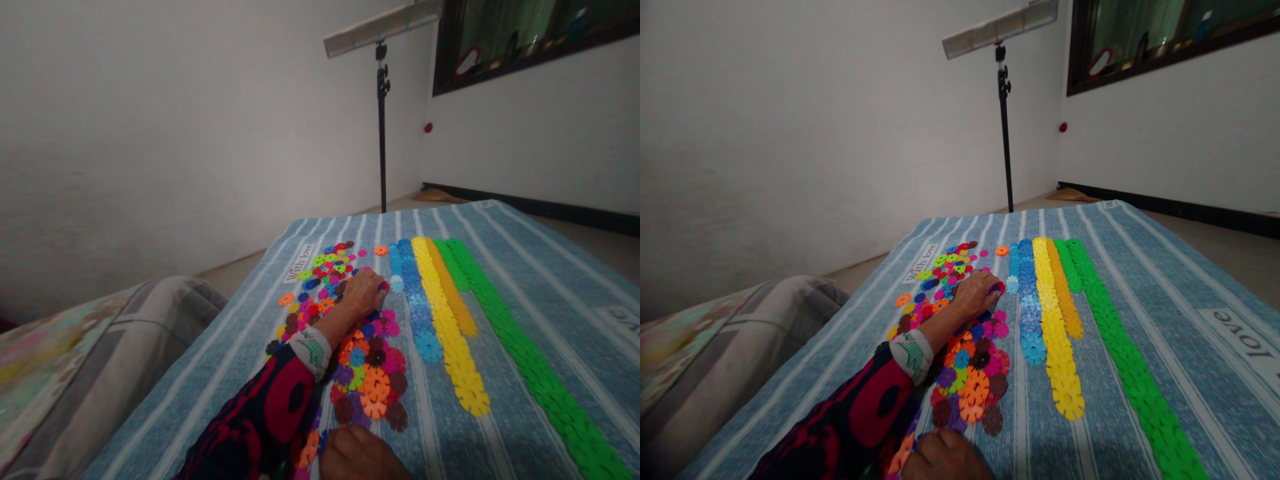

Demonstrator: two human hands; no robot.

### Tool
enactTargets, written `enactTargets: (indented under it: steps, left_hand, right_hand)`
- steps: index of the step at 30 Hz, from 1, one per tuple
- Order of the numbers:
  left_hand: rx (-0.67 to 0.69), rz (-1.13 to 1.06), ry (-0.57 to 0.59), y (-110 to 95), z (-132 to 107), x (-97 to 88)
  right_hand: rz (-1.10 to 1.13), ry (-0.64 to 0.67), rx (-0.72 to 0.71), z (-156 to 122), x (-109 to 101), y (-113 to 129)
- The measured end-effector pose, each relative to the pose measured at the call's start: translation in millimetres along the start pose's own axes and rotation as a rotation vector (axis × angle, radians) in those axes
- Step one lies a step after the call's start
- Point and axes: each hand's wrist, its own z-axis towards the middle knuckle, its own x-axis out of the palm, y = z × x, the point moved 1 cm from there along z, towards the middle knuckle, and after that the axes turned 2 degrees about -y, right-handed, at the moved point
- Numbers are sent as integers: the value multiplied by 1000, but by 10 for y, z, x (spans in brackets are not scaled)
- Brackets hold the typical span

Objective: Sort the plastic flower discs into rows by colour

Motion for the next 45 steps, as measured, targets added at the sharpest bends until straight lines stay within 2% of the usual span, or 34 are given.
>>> enactTargets:
  steps: [4, 12, 16, 19, 22, 25, 29, 35, 40, 45]
  left_hand:
    - [37, 26, 35, -17, -2, -20]
    - [-85, 92, 31, 41, -60, 1]
    - [31, 4, -16, 66, -127, 33]
    - [78, -43, -16, 114, -186, 45]
    - [19, -27, 5, 213, -276, 30]
    - [-49, -27, 6, 330, -411, -4]
    - [-108, -65, -29, 463, -640, -31]
    - [-187, -88, -63, 665, -1040, 21]
    - [-226, -141, -196, 889, -1400, 75]
    - [-419, -193, -331, 1076, -1752, 133]
  right_hand:
    - [15, 3, -15, -32, -13, -2]
    - [52, -46, 53, -65, -69, 11]
    - [61, -95, 77, -37, -145, 3]
    - [72, -59, 40, -37, -183, -9]
    - [79, 28, 9, -28, -221, -18]
    - [89, 12, 31, 26, -299, -25]
    - [76, -99, -48, 107, -411, -25]
    - [58, -52, -86, 115, -446, -20]
    - [46, -48, -81, 126, -490, -6]
    - [51, -34, -60, 120, -515, -1]
